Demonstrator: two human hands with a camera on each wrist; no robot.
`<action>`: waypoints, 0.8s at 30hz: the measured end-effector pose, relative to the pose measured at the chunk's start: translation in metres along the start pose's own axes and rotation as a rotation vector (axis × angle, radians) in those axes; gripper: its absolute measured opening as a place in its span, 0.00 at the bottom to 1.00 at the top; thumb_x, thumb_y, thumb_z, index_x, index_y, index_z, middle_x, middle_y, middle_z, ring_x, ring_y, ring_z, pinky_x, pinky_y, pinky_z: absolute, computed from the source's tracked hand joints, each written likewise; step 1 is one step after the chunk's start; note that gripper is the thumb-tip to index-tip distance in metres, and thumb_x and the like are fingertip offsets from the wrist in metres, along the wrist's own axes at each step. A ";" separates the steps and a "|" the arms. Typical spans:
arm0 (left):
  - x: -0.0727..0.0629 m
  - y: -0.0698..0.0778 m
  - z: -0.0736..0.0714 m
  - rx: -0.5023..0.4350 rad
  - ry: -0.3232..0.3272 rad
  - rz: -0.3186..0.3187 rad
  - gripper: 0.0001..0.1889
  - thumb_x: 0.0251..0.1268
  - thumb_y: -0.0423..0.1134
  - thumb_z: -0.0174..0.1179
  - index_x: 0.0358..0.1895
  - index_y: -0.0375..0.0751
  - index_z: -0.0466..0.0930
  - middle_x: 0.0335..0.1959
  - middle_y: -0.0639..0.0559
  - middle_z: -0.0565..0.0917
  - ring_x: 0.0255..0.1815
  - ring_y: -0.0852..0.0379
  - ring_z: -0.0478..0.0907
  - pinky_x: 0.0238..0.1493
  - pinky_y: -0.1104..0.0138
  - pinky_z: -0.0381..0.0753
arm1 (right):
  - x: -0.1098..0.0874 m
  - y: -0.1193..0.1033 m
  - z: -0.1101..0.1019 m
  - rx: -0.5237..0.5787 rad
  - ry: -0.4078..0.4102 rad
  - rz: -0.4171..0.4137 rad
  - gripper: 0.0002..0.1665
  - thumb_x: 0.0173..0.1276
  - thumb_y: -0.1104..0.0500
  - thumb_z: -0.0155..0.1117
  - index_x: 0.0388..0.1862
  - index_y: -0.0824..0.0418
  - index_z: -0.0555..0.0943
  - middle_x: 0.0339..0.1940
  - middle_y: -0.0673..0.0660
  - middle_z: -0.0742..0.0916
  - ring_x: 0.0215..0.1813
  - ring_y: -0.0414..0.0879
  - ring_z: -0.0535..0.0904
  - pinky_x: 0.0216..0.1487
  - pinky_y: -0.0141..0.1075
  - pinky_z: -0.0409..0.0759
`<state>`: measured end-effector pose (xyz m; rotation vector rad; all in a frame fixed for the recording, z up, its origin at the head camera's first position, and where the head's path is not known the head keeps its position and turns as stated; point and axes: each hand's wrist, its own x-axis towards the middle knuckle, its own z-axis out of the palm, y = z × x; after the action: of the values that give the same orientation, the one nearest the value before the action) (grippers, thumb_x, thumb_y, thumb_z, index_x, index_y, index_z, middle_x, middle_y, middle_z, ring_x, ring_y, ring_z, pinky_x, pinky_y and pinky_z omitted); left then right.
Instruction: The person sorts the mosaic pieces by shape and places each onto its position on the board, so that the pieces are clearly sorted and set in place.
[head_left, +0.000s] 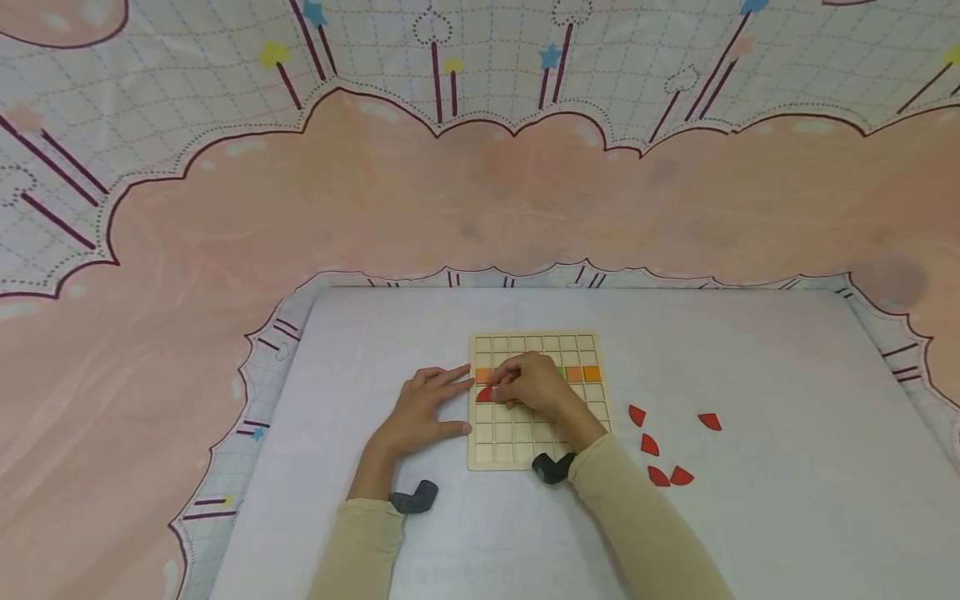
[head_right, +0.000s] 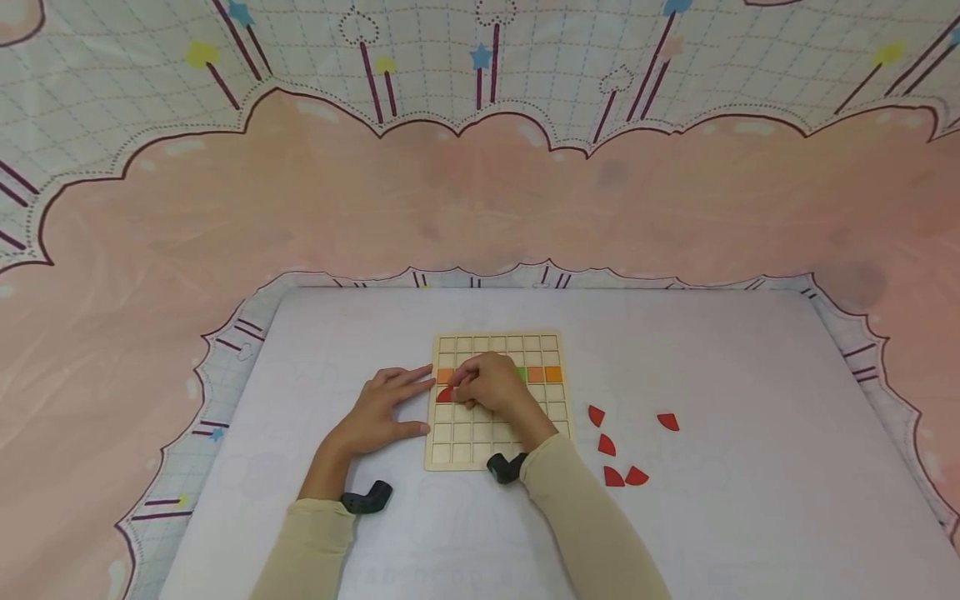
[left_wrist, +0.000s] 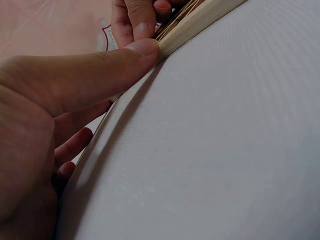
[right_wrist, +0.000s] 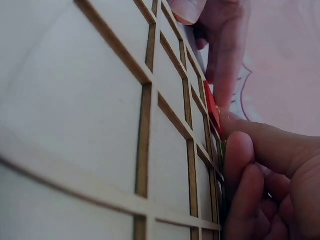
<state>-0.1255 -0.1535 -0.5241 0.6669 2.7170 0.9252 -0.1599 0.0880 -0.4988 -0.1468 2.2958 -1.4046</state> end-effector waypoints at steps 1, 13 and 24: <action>0.000 0.000 0.000 0.001 0.001 0.002 0.40 0.55 0.56 0.73 0.73 0.55 0.73 0.79 0.63 0.66 0.77 0.48 0.58 0.72 0.45 0.59 | 0.000 0.000 -0.001 0.015 -0.010 -0.001 0.07 0.58 0.61 0.79 0.36 0.55 0.90 0.24 0.50 0.86 0.23 0.43 0.83 0.30 0.32 0.80; -0.001 0.002 -0.001 -0.012 0.007 0.006 0.40 0.54 0.55 0.74 0.73 0.54 0.74 0.79 0.62 0.66 0.76 0.48 0.59 0.71 0.46 0.60 | -0.012 0.002 -0.021 0.180 0.007 0.036 0.11 0.58 0.63 0.78 0.41 0.61 0.88 0.28 0.53 0.84 0.31 0.47 0.82 0.37 0.34 0.84; -0.001 0.001 0.001 -0.001 0.002 -0.004 0.40 0.54 0.54 0.74 0.73 0.54 0.73 0.80 0.62 0.65 0.77 0.48 0.58 0.72 0.46 0.59 | -0.029 0.003 -0.060 -0.032 0.064 -0.042 0.12 0.59 0.56 0.78 0.41 0.58 0.89 0.30 0.51 0.84 0.36 0.47 0.77 0.39 0.37 0.75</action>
<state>-0.1244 -0.1530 -0.5245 0.6606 2.7192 0.9264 -0.1589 0.1476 -0.4689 -0.1634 2.3809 -1.4128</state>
